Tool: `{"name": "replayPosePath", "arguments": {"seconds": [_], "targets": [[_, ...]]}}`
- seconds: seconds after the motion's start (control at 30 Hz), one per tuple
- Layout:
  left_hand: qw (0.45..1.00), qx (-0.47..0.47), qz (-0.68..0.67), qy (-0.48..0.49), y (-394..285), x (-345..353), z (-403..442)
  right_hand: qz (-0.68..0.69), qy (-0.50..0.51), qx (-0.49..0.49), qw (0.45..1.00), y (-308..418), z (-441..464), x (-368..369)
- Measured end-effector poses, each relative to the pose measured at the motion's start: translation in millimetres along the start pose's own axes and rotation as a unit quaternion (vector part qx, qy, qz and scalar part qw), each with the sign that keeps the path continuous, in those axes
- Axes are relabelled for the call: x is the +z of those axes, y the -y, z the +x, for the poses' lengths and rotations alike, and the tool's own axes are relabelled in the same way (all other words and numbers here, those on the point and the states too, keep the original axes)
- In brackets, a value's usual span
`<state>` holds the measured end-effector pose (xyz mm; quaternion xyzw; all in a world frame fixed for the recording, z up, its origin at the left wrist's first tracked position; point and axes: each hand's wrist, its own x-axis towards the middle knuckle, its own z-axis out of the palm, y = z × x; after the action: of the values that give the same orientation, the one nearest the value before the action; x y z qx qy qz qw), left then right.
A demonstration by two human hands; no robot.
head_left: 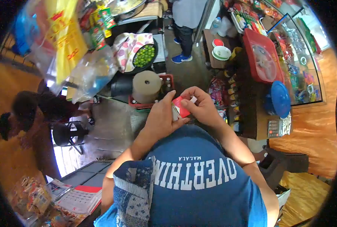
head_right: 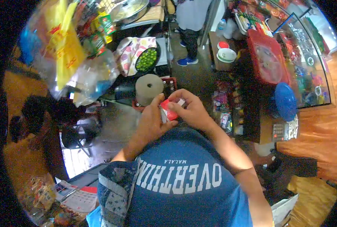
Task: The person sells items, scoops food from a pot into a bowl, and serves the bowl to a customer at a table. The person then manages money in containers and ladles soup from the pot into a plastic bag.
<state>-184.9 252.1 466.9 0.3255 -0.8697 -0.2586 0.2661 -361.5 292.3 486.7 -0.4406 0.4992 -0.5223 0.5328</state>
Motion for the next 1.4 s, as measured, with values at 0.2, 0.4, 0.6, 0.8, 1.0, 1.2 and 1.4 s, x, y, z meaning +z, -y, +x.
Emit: {"name": "replayPosePath", "arguments": {"seconds": [0.2,0.4,0.6,0.8,1.0,1.2,1.4], "targets": [[0.987,-0.097,-0.044,0.121,-67.0,62.0,85.7,-0.288,-0.004,-0.131,0.948,-2.7,-1.5,-107.2],[0.989,-0.089,-0.053,0.105,-93.0,134.1,158.9,-0.261,-0.013,-0.057,0.963,15.2,2.9,-208.7],[0.997,0.011,-0.032,0.064,-96.5,178.1,222.7,-0.268,-0.088,-0.013,0.959,29.7,21.6,-295.7],[0.997,0.057,-0.055,0.026,-53.1,203.9,275.5,-0.387,-0.344,-0.090,0.851,55.8,109.1,-437.3],[0.985,0.006,-0.106,0.136,27.2,245.5,300.0,-0.441,-0.422,-0.131,0.781,41.1,247.9,-564.1],[0.967,-0.062,-0.114,0.217,65.8,252.5,365.7,-0.586,-0.343,-0.066,0.731,14.0,353.7,-581.1],[0.966,-0.003,-0.175,0.192,80.5,280.3,461.4,-0.638,-0.299,-0.041,0.708,24.7,350.0,-557.1]]}}
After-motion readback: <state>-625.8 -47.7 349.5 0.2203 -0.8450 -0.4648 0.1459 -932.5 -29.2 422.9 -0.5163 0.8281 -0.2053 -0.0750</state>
